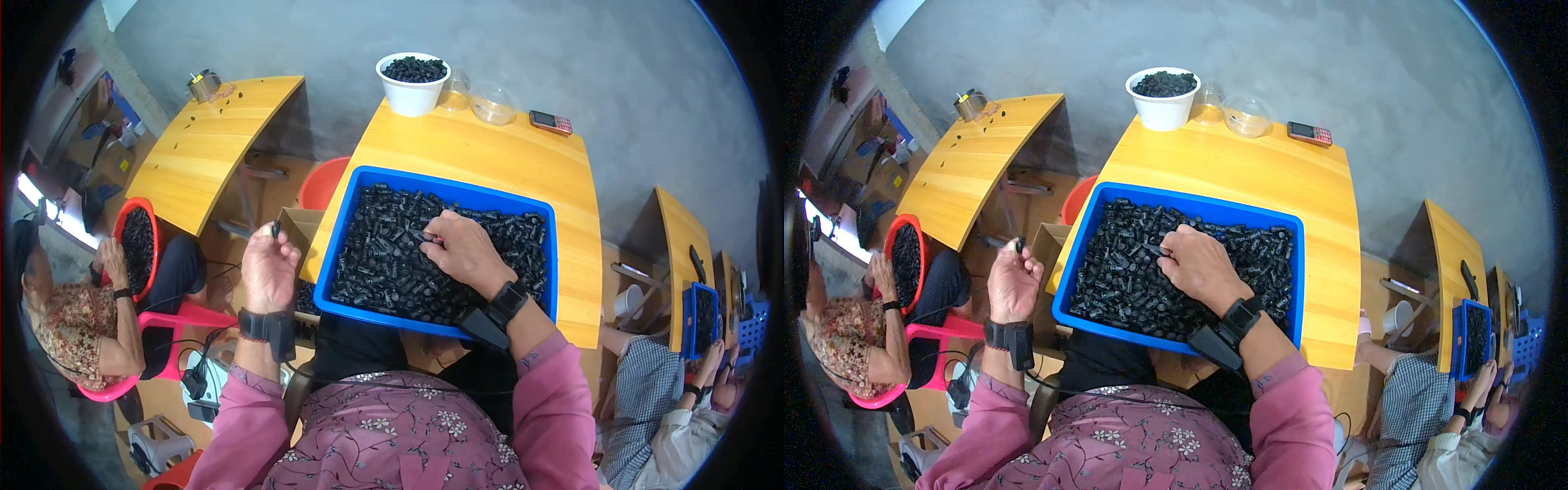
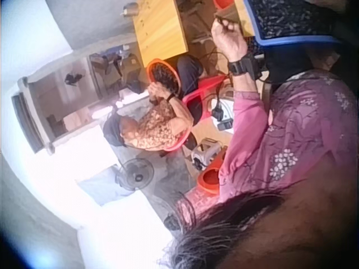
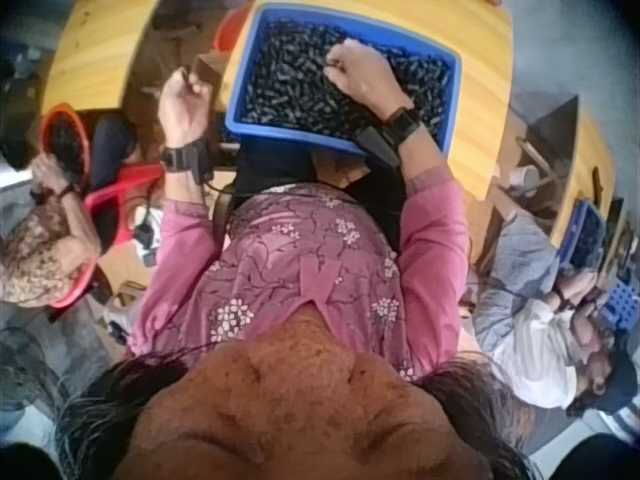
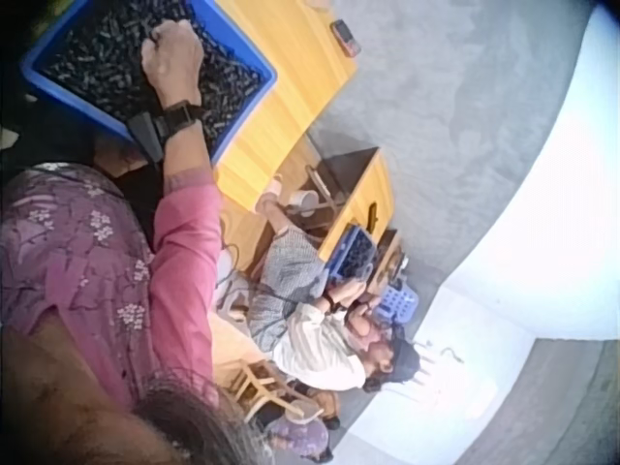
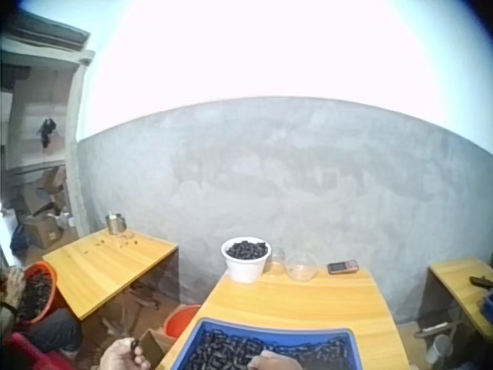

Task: Assembling small black plastic components by hand at a workstation.

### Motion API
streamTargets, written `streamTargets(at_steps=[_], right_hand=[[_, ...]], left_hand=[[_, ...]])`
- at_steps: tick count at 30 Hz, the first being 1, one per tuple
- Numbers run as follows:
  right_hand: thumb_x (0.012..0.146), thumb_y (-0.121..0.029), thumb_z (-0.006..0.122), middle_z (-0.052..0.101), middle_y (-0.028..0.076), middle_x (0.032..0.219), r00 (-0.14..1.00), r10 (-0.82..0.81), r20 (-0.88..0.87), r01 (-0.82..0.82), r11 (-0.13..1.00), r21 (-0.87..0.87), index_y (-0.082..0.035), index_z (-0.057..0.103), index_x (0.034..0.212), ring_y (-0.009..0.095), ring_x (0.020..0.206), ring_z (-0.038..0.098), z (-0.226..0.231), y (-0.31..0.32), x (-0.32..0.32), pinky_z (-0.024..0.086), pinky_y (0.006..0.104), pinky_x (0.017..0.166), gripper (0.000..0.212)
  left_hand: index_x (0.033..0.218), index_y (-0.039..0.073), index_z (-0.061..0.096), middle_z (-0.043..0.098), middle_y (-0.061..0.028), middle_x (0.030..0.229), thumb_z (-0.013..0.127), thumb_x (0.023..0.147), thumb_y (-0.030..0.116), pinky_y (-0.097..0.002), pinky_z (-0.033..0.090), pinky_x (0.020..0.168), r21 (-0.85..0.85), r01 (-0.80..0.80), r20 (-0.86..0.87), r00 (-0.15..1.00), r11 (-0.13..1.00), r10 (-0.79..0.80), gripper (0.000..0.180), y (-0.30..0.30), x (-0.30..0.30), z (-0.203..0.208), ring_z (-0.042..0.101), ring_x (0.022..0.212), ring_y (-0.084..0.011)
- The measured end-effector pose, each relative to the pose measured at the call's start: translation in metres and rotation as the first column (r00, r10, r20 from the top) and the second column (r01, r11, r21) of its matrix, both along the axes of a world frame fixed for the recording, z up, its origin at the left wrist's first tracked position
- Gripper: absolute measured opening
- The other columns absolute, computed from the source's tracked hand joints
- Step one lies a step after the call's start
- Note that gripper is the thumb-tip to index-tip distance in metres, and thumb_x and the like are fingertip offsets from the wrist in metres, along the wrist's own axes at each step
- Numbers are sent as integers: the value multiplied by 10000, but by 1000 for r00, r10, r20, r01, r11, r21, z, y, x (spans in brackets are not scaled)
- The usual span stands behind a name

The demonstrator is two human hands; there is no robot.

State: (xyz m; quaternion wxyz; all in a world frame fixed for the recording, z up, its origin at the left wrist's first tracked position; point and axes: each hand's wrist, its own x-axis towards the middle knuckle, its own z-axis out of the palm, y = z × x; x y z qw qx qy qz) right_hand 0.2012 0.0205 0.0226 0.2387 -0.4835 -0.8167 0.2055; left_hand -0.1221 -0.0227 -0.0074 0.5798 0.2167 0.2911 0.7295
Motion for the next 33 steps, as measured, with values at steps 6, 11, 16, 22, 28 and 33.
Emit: streamTargets(at_steps=[6, 11, 16, 22, 28, 33], right_hand=[[801, -95, 727, 614, 149, 832, 963, 26, -270, -31, 999, -15, 22, 652, 914, 335, 792, 622, 8, -5, -1, 497, 397, 725, 179], [797, -69, 737, 594, 134, 803, 932, 59, -357, -59, 998, 12, 29, 642, 910, 273, 733, 610, 13, -9, -5, 487, 351, 679, 178], [794, -45, 741, 582, 119, 784, 907, 102, -408, -94, 995, 39, 31, 633, 918, 228, 692, 595, 14, -12, -3, 478, 324, 641, 181], [798, -21, 726, 565, 98, 766, 885, 152, -440, -143, 988, 54, 15, 626, 909, 215, 672, 590, 25, -19, -5, 472, 319, 623, 154], [809, -7, 712, 573, 66, 763, 863, 161, -478, -130, 987, 97, -3, 663, 943, 160, 656, 564, 21, -19, -3, 453, 287, 598, 143], [820, -24, 726, 592, 51, 764, 833, 113, -542, -109, 993, 39, -8, 680, 953, 121, 658, 551, 19, -19, -7, 448, 266, 600, 141]], left_hand=[[1222, 120, 576, 603, -8, 888, 599, 961, 217, -343, 499, 751, -593, -220, -175, 974, 774, 142, 279, -2, -22, -40, 564, 772, -150], [1243, 109, 566, 634, -25, 954, 615, 962, 207, -337, 503, 759, -403, -240, -267, 954, 883, 137, 301, -5, -15, -23, 579, 810, -134], [1127, 41, 620, 659, -50, 880, 589, 1002, 222, -247, 499, 606, -1, 165, -420, 895, 986, -151, 222, -2, 49, 38, 601, 693, -113], [1081, 34, 612, 678, -60, 853, 589, 1008, 237, -231, 522, 579, -204, 498, -263, 801, 843, -537, 217, 3, 101, 39, 640, 658, -109], [990, 57, 592, 678, -55, 845, 637, 967, 97, -238, 544, 604, -182, 565, -176, 786, 804, -592, 65, 9, 113, 32, 651, 684, -115], [985, 52, 588, 674, -72, 867, 626, 968, 76, -256, 556, 621, -121, 563, -127, 808, 817, -575, 48, 11, 114, 27, 655, 701, -129]])
